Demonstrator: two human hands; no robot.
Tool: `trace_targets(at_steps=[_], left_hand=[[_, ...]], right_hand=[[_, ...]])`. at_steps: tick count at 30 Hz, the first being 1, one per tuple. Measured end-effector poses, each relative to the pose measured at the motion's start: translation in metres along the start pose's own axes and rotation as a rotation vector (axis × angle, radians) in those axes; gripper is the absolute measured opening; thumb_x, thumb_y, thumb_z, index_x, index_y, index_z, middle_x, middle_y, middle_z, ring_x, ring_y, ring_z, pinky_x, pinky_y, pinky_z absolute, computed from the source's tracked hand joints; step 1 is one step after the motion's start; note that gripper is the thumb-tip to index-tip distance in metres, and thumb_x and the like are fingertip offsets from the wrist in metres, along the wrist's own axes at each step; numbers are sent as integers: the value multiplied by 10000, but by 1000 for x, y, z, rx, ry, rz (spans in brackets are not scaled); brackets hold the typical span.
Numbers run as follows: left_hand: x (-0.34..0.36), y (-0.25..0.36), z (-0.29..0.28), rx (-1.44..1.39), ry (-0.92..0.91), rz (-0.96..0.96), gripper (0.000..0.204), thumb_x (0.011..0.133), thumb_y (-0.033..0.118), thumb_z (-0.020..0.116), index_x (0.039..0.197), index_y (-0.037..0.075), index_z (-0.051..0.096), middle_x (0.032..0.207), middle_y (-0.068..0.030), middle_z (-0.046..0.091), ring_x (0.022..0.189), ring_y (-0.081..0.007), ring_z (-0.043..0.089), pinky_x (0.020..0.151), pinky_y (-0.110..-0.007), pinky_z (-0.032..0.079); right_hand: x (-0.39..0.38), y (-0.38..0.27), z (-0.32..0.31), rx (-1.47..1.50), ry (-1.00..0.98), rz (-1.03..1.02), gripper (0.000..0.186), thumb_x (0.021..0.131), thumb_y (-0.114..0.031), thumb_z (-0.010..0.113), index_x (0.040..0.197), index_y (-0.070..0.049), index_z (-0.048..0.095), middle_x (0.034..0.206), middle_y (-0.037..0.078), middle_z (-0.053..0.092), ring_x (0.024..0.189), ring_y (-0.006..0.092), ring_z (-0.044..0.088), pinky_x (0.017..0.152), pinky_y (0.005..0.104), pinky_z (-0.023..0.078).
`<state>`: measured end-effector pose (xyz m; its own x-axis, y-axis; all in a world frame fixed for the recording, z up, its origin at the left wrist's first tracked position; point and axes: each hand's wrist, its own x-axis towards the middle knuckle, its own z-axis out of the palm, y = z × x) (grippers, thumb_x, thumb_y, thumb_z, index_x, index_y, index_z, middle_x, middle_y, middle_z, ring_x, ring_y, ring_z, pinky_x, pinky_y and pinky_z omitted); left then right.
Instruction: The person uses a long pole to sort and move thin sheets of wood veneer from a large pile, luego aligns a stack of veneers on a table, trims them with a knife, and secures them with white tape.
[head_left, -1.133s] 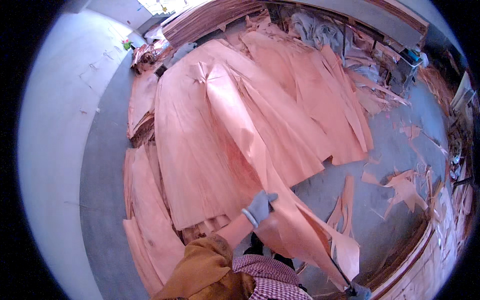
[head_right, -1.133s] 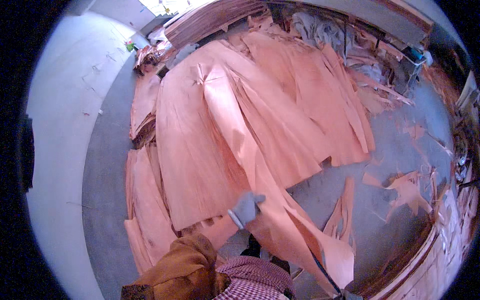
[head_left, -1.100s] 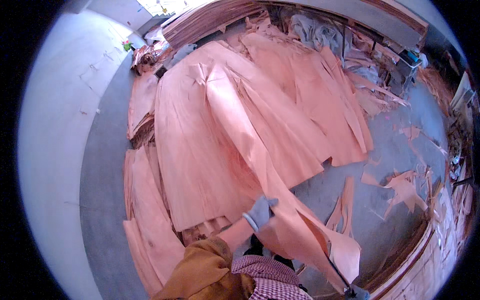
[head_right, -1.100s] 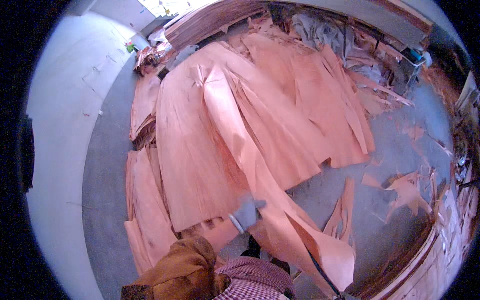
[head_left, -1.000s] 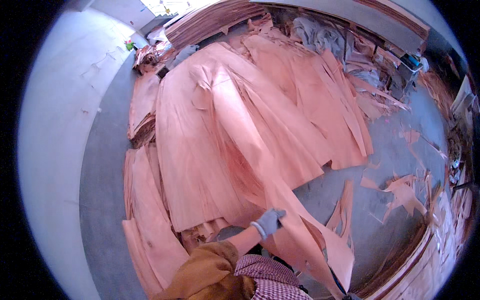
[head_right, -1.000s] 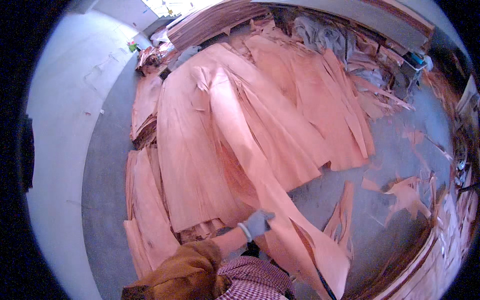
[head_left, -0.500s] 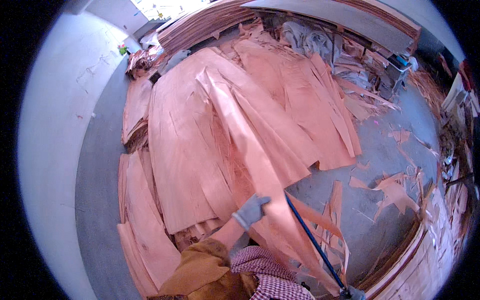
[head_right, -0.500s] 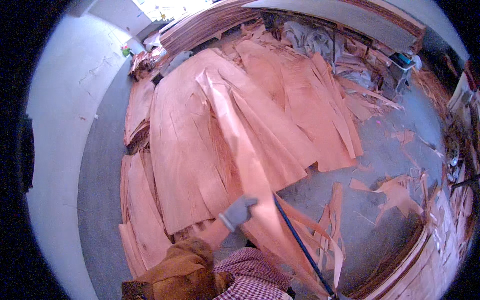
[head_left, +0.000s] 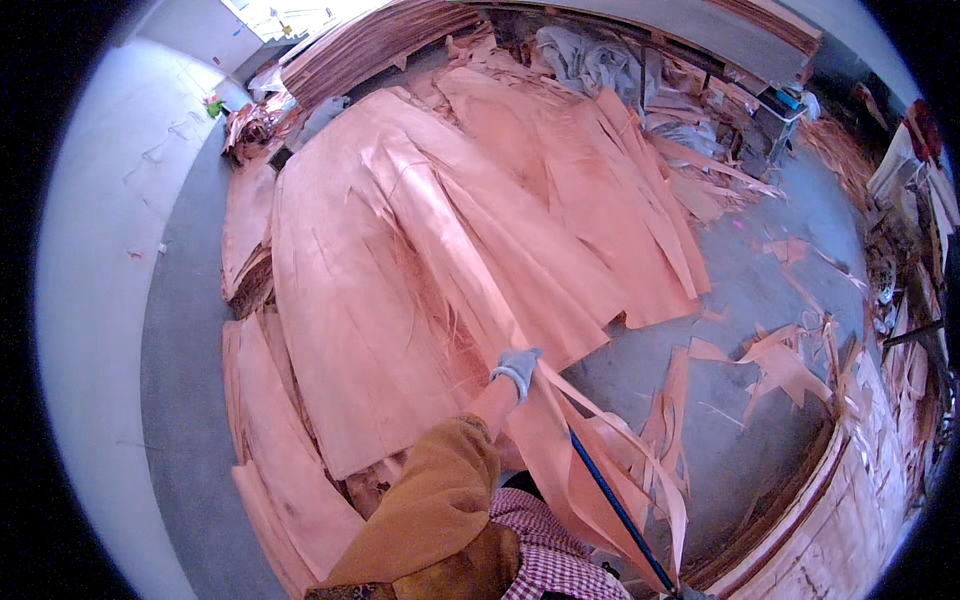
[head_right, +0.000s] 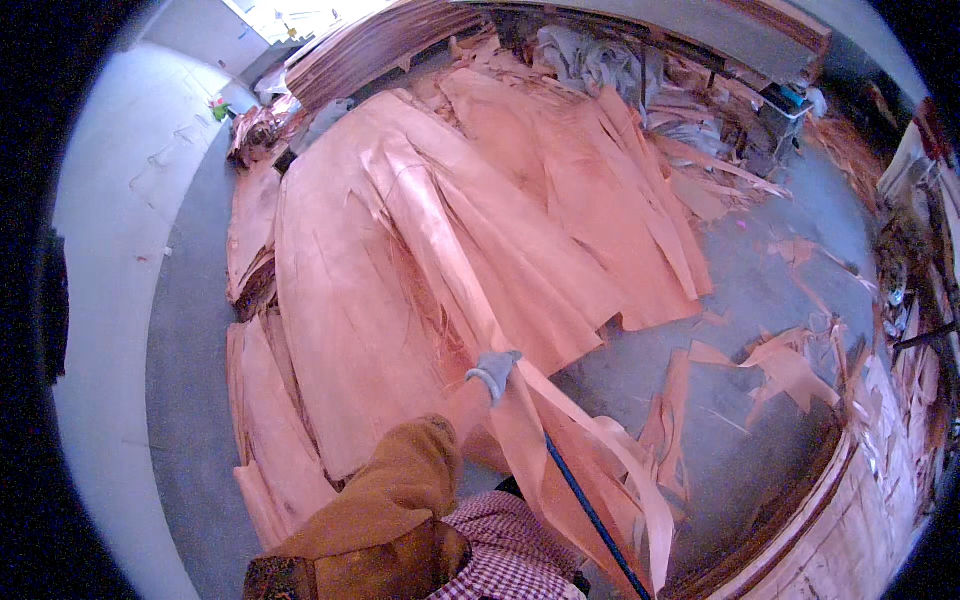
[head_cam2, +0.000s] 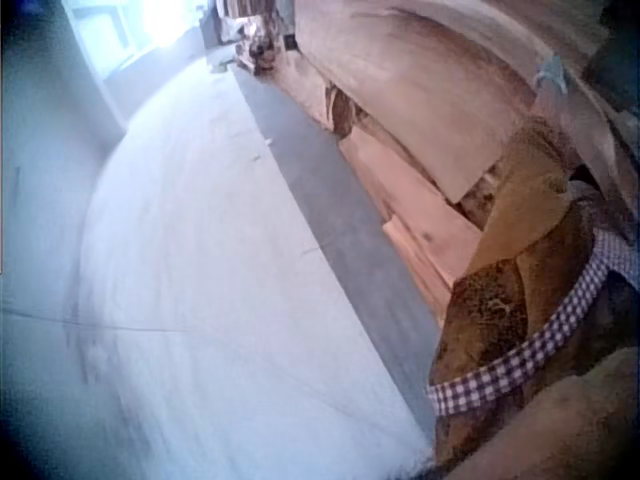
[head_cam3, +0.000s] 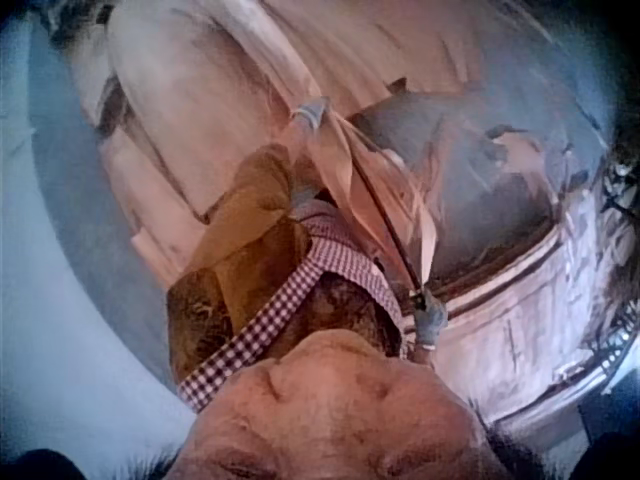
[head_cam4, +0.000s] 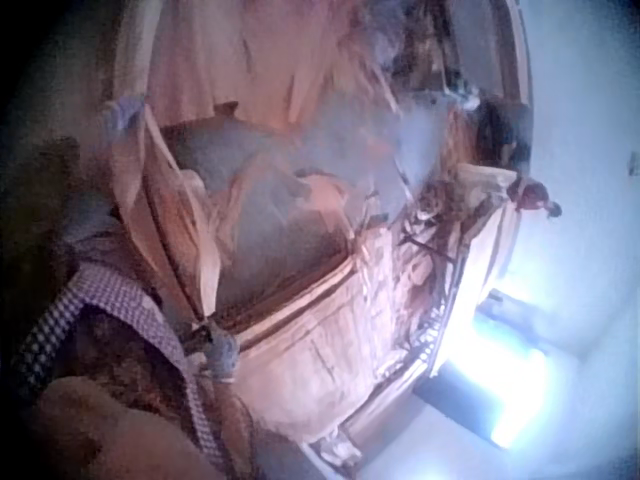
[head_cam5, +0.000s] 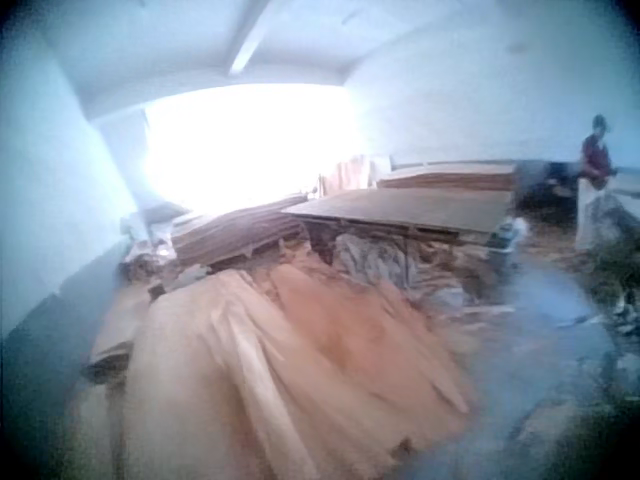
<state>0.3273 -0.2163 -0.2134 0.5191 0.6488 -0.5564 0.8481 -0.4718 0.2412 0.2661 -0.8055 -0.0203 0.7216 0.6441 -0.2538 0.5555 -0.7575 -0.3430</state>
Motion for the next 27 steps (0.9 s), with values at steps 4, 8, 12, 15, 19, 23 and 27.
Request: trace_targets(at_steps=[4, 8, 12, 15, 19, 23, 27], left_hand=[[-3, -8, 10, -837, 117, 158, 233, 795, 184, 619, 929, -1, 573, 818, -118, 610, 756, -245, 599, 626, -368, 485], [-49, 8, -41, -1544, -14, -49, 145, 772, 60, 625, 905, 26, 576, 768, -90, 592, 666, -192, 570, 542, -329, 466], [-65, -10, -29, -1464, 182, 183, 158, 762, 36, 636, 911, 39, 582, 757, -72, 586, 675, -183, 574, 550, -312, 476], [-79, -11, -44, -1698, 45, 115, 166, 774, 41, 628, 933, 37, 579, 795, -64, 593, 713, -182, 587, 597, -317, 497], [-103, 1, -70, -1886, -27, 197, 127, 834, 68, 553, 934, 16, 611, 897, -76, 622, 835, -196, 600, 767, -323, 494], [-122, 11, -91, -1860, -3, 257, 142, 834, 78, 555, 961, 27, 592, 892, -71, 616, 819, -192, 601, 772, -324, 496], [-130, 20, -99, -1814, 62, 287, 185, 831, 134, 583, 976, 20, 596, 904, -76, 627, 822, -209, 606, 757, -343, 493]], right_hand=[[-9, 5, 0, -79, 4, 31, 185, 732, -245, 671, 881, -136, 673, 618, 118, 592, 559, 303, 569, 533, 436, 450], [-5, 5, 0, -16, 92, 24, 185, 729, -196, 669, 903, -134, 670, 628, 117, 594, 570, 310, 567, 554, 435, 452], [-7, 2, -1, 59, -23, 26, 273, 733, -136, 638, 1005, -148, 665, 655, 124, 600, 596, 307, 570, 570, 439, 453], [-11, 2, 1, 13, 33, 6, 291, 746, -142, 628, 1034, -150, 660, 683, 127, 606, 614, 304, 572, 574, 439, 454], [-11, 3, 2, -21, 45, 14, 278, 758, -148, 613, 1033, -147, 658, 693, 122, 605, 618, 305, 568, 573, 440, 455], [-20, 21, 17, 33, 127, -14, 285, 761, -153, 609, 1042, -143, 657, 679, 112, 597, 614, 305, 564, 573, 441, 454], [-24, 22, 20, 44, 207, -60, 298, 745, -175, 644, 1035, -112, 659, 667, 104, 589, 617, 302, 564, 573, 431, 449]])
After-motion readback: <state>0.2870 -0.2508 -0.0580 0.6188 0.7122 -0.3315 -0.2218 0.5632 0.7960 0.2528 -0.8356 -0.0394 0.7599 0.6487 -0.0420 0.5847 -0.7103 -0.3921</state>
